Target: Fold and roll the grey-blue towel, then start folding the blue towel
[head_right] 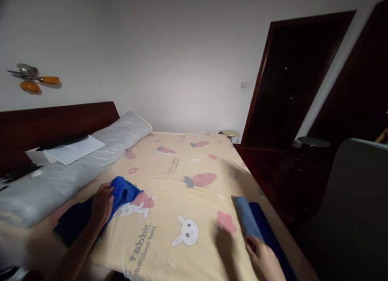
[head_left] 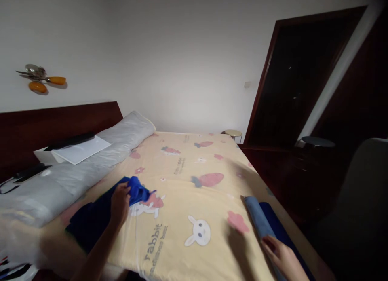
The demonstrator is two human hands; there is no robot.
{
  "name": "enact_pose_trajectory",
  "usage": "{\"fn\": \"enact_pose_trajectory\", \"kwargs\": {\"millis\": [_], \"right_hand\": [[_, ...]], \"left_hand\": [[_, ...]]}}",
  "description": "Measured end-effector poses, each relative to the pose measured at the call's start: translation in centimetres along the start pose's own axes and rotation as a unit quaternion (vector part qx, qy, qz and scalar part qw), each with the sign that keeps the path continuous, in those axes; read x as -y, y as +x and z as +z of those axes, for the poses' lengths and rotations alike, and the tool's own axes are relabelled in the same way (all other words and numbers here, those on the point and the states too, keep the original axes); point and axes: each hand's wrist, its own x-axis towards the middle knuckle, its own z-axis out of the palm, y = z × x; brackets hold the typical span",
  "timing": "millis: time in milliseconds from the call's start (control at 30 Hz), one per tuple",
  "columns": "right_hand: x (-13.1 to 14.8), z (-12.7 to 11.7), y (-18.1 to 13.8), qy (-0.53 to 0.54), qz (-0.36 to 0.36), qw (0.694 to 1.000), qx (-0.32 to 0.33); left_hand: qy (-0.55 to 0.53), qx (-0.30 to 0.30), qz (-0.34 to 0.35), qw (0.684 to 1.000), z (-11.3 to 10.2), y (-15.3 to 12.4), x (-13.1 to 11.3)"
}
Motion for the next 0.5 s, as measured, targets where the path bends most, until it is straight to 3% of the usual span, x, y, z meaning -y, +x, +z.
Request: {"fn": "enact_pose_trajectory", "kwargs": {"millis": [100,200,367,500], "right_hand": [[5.5,0.3,-0.5,0.078,-0.048,0.995,0.038],[10.0,1.5,-2.0,0.173,-0.085,0.978,0.082],[13.7,4.3,-5.0,0.22,-0.135,0.948,0.185],[14.2,5.5,-5.5,0.208,-0.118,0.951,0.198]], "left_hand": [[-0.069,0.102,-0.046,0.991,4.1,-4.1,-3.0],[-0.168,0.231,-0.159,0.945,8.0,-9.7,-3.7],[-0.148,0.447,-0.221,0.854,12.8,-19.8,0.4],[-0.153,0.523,-0.189,0.817,13.8,-24.4,3.4]]}}
